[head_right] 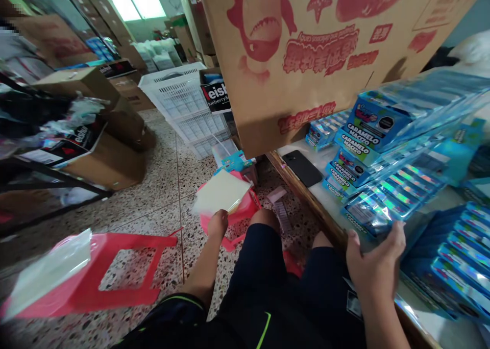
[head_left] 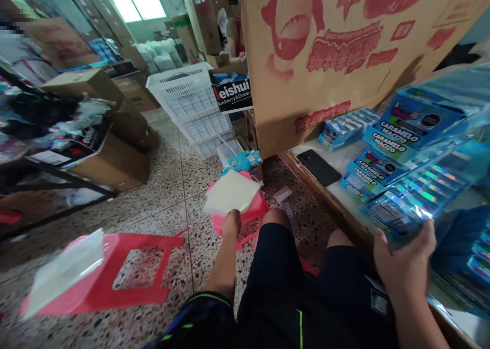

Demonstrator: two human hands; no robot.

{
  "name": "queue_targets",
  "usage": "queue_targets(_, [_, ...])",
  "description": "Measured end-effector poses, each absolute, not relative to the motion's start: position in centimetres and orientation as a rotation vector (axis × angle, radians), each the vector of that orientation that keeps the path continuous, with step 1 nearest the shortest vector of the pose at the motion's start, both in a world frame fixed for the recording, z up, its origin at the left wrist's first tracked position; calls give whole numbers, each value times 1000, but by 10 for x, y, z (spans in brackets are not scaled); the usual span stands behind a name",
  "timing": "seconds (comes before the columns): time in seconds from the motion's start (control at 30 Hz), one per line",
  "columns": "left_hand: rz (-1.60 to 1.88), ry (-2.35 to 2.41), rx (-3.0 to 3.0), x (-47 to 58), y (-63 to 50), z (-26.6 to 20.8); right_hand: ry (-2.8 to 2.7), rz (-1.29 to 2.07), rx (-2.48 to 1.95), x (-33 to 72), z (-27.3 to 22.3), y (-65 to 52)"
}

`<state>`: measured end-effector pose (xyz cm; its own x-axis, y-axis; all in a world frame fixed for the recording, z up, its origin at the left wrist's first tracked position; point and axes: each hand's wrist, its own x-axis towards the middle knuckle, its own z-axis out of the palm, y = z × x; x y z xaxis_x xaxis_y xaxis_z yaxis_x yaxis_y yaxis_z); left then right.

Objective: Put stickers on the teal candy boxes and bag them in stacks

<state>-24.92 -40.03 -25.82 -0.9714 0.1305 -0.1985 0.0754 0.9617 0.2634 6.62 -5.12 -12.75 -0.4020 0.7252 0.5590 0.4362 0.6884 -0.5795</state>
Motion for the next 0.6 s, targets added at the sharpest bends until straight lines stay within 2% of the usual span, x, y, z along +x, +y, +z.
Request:
queue_targets(0.33, [462, 2813, 419, -252, -407, -272, -1976, 552, -879, 69, -122, -51])
queue_targets(0.6, [768, 2922, 389, -245, -408, -268, -1978, 550, -821, 72, -124, -47])
